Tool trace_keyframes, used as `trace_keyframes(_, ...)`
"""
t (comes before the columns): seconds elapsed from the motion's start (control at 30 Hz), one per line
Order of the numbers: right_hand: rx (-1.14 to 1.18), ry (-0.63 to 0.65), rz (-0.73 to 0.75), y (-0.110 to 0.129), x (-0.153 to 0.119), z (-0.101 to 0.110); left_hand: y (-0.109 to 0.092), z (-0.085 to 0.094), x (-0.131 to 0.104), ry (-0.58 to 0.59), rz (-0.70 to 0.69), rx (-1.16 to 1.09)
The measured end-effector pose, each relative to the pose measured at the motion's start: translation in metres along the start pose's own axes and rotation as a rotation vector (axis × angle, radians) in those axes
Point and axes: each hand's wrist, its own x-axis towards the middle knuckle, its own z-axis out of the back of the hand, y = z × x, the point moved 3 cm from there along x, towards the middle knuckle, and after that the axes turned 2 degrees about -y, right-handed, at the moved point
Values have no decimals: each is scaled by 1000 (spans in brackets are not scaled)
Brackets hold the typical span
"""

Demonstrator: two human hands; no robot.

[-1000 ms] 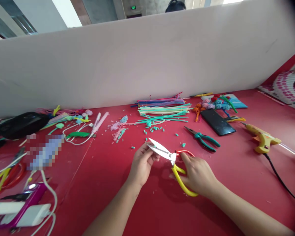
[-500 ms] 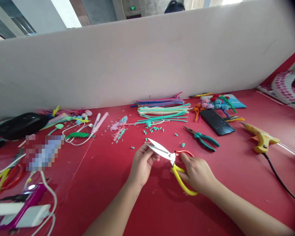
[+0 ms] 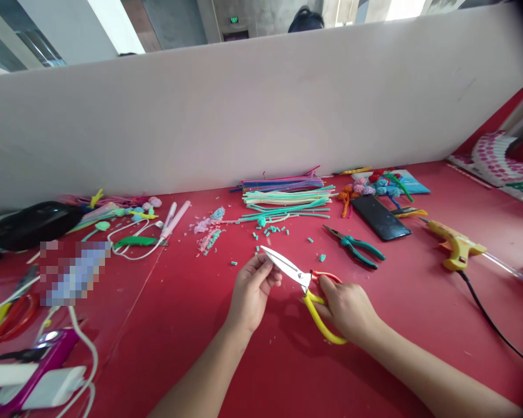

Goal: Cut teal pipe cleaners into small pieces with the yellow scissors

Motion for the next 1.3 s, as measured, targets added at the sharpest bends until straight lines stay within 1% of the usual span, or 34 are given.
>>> trace_keyframes(0.07,36,9,-47,-3,1,0,0,1,0,-3,17,-7)
trace_keyframes(0.13,123,-1,-122,-7,3,0,1,3,0,-15,47,4)
trace_keyframes(0.2,239,-23,-213,-11,6,1,5,4,0,-10,88,44)
trace_keyframes(0.27,393,-36,-276,-12,10,2,11,3,-1,24,140,107)
trace_keyframes(0.33,585,-19,-290,-9,14,1,19,1,-3,73,190,176)
trace_keyframes(0.4,761,28,-273,-2,19,0,25,-2,-6,126,218,225)
trace_keyframes(0.47,849,73,-271,5,24,-1,28,-4,-7,161,233,244)
trace_keyframes(0.5,842,59,-285,7,26,-1,28,-4,-7,167,238,247)
trace_keyframes(0.6,806,19,-301,12,31,1,24,-5,-5,157,221,277)
trace_keyframes(0.67,827,17,-294,13,33,1,22,-6,-4,164,185,348)
trace_keyframes(0.83,926,23,-319,7,31,-1,20,-13,-6,263,62,628)
trace_keyframes(0.9,950,-3,-333,-1,30,-1,13,-10,-1,283,1,764)
trace_keyframes(0.93,950,-29,-344,-7,30,-1,6,-6,5,273,-55,868)
trace_keyframes(1.0,962,-88,-373,-19,31,-1,-16,7,26,177,-254,1145)
trace_keyframes(1.03,989,-115,-397,-26,32,-1,-29,16,40,87,-369,1308)
trace_keyframes(1.07,1026,-119,-412,-31,33,-2,-42,26,55,-27,-463,1466)
trace_keyframes(1.1,1042,-125,-423,-36,35,-3,-52,36,72,-92,-486,1511)
trace_keyframes(1.17,1063,-140,-438,-43,39,-5,-65,55,104,-161,-498,1562)
trace_keyframes(1.23,1070,-159,-450,-48,42,-7,-70,68,130,-195,-498,1622)
trace_keyframes(1.3,1077,-174,-461,-50,43,-8,-67,76,147,-191,-495,1678)
